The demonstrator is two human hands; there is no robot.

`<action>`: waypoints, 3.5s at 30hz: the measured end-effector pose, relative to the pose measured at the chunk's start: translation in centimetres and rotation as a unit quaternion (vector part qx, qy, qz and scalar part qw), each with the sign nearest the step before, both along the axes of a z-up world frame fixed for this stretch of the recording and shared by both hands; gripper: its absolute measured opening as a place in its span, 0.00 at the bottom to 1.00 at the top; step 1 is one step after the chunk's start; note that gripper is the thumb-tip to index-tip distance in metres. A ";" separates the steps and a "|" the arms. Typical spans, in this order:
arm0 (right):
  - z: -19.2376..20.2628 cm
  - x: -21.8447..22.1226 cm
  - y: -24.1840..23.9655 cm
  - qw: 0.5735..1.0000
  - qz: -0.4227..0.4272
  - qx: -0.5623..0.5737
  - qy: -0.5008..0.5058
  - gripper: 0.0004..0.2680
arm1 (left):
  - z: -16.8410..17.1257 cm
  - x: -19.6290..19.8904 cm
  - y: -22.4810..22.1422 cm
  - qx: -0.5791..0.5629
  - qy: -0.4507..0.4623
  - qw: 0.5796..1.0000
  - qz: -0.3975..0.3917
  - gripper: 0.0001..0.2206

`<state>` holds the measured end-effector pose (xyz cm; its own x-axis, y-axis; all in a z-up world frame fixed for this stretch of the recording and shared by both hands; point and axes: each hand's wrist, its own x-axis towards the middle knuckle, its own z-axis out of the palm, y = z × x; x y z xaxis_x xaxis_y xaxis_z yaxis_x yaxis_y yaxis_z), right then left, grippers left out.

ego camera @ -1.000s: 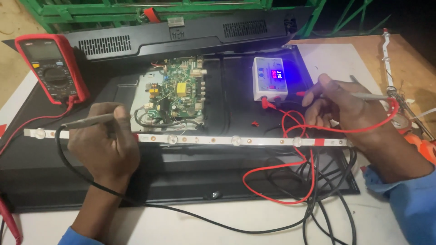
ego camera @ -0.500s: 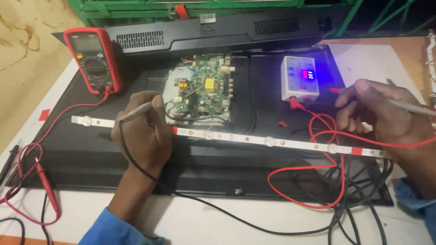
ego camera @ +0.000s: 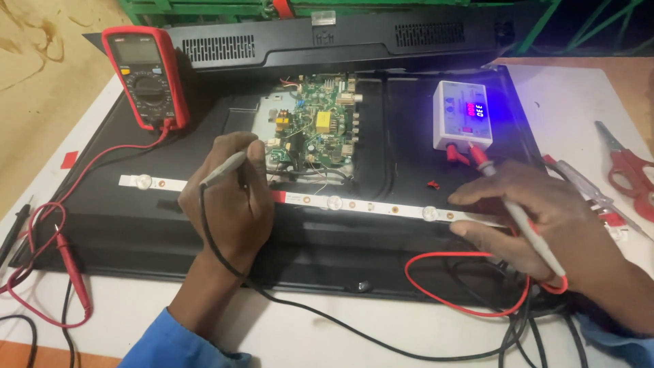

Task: Testing LED backlight strips from a television using a dedicated LED tester and multimeter probes to identify faulty components.

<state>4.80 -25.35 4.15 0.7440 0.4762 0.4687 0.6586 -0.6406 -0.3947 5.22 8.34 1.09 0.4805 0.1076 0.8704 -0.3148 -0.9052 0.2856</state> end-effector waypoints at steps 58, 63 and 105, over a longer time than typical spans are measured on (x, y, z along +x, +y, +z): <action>-0.6 -3.3 1.7 0.930 -0.153 0.083 0.322 0.09 | 1.9 -2.4 -3.9 -0.268 0.080 0.869 -0.408 0.16; -0.3 -3.0 0.7 0.945 -0.084 0.044 0.313 0.05 | 2.2 -1.1 -1.6 -0.316 -0.017 0.889 -0.331 0.17; -2.0 -3.8 2.5 0.944 0.017 0.173 0.281 0.11 | 0.9 -3.5 -6.5 -0.392 0.299 0.736 -0.463 0.16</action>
<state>0.95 -22.85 2.12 0.9089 0.3939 0.1367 0.3004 -0.3914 -0.8698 1.71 1.80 1.95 0.9357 -0.1513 0.3186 -0.2996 0.1356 0.9444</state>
